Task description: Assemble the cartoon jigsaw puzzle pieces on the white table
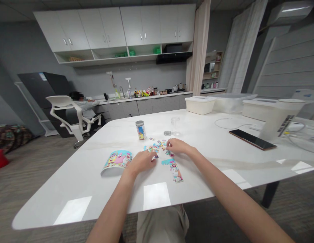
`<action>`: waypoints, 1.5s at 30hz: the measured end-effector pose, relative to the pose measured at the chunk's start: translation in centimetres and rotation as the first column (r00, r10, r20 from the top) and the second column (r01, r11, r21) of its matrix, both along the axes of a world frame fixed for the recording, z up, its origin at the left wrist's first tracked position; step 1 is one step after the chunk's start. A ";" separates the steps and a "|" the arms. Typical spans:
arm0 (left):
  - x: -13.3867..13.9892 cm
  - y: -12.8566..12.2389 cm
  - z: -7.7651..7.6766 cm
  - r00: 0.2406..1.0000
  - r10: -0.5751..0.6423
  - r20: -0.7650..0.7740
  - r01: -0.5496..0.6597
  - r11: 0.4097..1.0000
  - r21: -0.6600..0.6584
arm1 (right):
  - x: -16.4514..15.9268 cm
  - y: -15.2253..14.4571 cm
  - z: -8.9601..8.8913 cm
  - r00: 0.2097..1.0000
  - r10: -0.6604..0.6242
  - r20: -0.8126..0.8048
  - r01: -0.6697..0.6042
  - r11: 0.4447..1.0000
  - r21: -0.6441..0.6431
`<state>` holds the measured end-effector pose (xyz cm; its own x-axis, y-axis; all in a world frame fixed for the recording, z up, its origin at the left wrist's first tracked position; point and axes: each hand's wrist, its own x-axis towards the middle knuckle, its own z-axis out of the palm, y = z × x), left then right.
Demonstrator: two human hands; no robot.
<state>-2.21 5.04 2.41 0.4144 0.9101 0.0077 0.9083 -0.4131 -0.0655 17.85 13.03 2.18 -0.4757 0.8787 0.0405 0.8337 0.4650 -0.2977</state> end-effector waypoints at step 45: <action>-1.5 2.7 0.7 0.979 0.201 -0.031 -0.190 0.958 0.214 | 1.9 1.4 -1.1 1.000 -0.004 -0.023 0.008 0.985 0.175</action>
